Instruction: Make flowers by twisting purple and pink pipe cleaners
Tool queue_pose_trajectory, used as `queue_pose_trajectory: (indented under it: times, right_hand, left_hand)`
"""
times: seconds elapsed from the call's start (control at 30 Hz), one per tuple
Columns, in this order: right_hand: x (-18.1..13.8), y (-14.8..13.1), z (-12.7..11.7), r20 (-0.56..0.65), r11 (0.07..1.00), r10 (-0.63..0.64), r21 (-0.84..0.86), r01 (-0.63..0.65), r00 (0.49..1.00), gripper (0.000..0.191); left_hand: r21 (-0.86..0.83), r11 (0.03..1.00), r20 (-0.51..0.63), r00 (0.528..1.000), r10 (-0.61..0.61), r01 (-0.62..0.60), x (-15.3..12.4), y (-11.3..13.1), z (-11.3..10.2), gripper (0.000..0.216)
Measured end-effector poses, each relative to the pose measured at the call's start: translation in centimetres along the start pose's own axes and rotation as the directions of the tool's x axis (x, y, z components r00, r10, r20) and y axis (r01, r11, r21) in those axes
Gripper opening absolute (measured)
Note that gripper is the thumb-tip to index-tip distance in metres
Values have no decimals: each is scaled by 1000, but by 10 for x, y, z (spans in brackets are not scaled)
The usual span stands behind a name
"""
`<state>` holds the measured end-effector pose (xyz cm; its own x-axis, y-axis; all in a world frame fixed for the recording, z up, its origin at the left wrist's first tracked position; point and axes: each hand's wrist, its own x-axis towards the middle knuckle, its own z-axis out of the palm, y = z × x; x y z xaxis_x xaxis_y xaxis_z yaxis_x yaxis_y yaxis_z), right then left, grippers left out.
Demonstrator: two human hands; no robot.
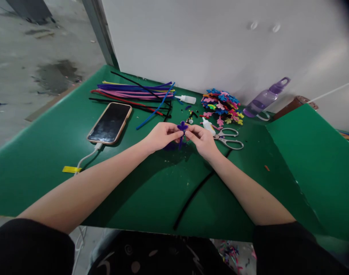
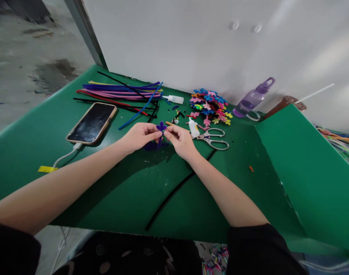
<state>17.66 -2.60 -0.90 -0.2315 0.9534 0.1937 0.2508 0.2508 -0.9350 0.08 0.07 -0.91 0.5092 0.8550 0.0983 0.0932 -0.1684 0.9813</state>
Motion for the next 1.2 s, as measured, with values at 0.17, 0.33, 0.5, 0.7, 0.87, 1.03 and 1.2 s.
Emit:
queue_pose_trajectory:
  times: [0.17, 0.33, 0.5, 0.7, 0.87, 1.03, 1.2]
  right_hand:
    - [3, 5, 5, -11, 987, 114, 112, -112, 993, 16]
    - [4, 5, 5, -27, 992, 124, -30, -125, 992, 16]
    - [3, 0, -1, -64, 993, 117, 25, -116, 991, 22]
    - [2, 3, 3, -73, 955, 170, 258, -146, 983, 26]
    - [-1, 3, 6, -99, 982, 108, 169, -90, 989, 27]
    - [1, 9, 4, -178, 977, 124, 192, -89, 976, 24]
    - [1, 13, 5, -161, 938, 206, 313, -148, 965, 26]
  left_hand:
    - [53, 998, 2, 1000, 16, -16, 0, -2, 1, 15]
    - [128, 991, 11, 1000, 26, -27, 0, -3, 1, 15]
    - [25, 999, -62, 998, 24, -22, -3, 5, 5, 13]
    - [-107, 994, -148, 989, 23, -39, -4, 7, 9, 14]
    - [-121, 992, -159, 987, 7, -26, -4, 1, 8, 15]
    - [-235, 972, -176, 983, -50, 7, -4, -1, 9, 25]
    - [-199, 980, -163, 985, -55, 22, -4, -1, 7, 20]
